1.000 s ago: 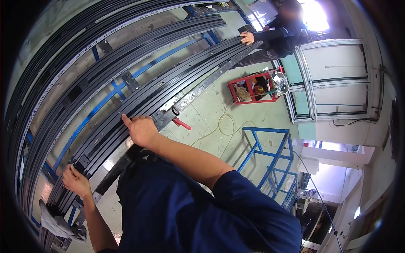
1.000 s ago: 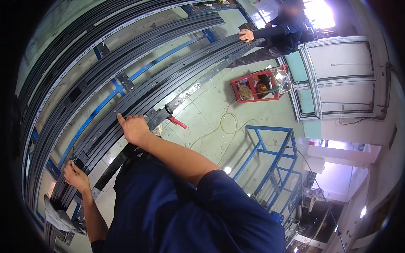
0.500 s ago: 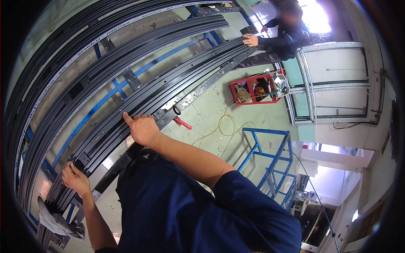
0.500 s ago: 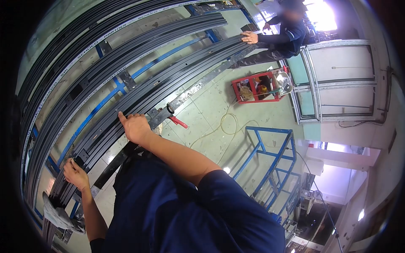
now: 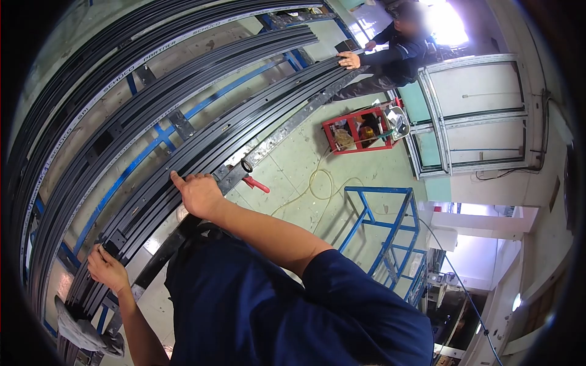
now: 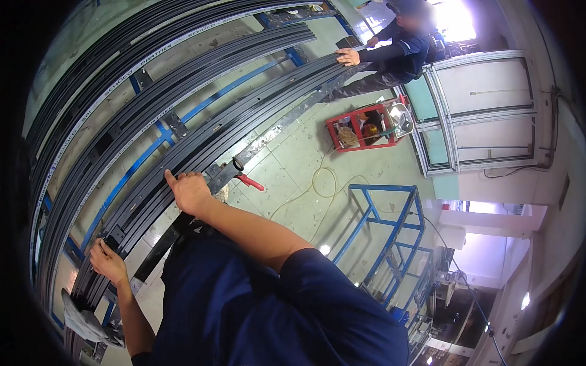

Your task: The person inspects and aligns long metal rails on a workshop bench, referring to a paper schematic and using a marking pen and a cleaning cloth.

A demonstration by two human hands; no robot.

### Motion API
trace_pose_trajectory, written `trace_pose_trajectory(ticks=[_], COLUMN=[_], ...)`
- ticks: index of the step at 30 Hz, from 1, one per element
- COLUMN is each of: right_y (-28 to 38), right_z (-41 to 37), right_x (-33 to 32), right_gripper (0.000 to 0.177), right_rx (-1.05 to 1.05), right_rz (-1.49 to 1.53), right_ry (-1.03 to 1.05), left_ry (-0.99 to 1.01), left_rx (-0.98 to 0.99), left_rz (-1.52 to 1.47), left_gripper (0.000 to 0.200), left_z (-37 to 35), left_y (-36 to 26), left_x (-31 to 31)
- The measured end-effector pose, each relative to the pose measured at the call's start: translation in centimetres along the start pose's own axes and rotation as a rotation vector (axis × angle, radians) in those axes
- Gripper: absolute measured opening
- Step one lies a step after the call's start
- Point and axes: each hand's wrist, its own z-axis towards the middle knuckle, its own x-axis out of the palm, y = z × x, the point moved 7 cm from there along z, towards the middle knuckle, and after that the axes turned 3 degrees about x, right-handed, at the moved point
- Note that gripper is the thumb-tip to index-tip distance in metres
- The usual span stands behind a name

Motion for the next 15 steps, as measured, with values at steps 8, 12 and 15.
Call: trace_pose_trajectory(ticks=[8,12,15], right_y=[0.03,0.01,-0.06], right_z=[0.05,0.03,0.07], right_x=[0.00,-0.08,0.12], right_gripper=[0.064,0.064,0.064], right_rx=[-0.001,0.001,-0.004], right_rz=[0.013,0.012,0.007], right_ry=[0.030,0.031,0.026], left_ry=[0.044,0.031,0.038], left_rx=[-0.023,-0.014,-0.017], left_rz=[0.050,0.053,0.046], left_gripper=[0.022,0.021,0.020], left_z=[-0.04,-0.04,0.05], left_y=[-0.02,-0.21,-0.40], left_x=[0.07,-0.03,-0.18])
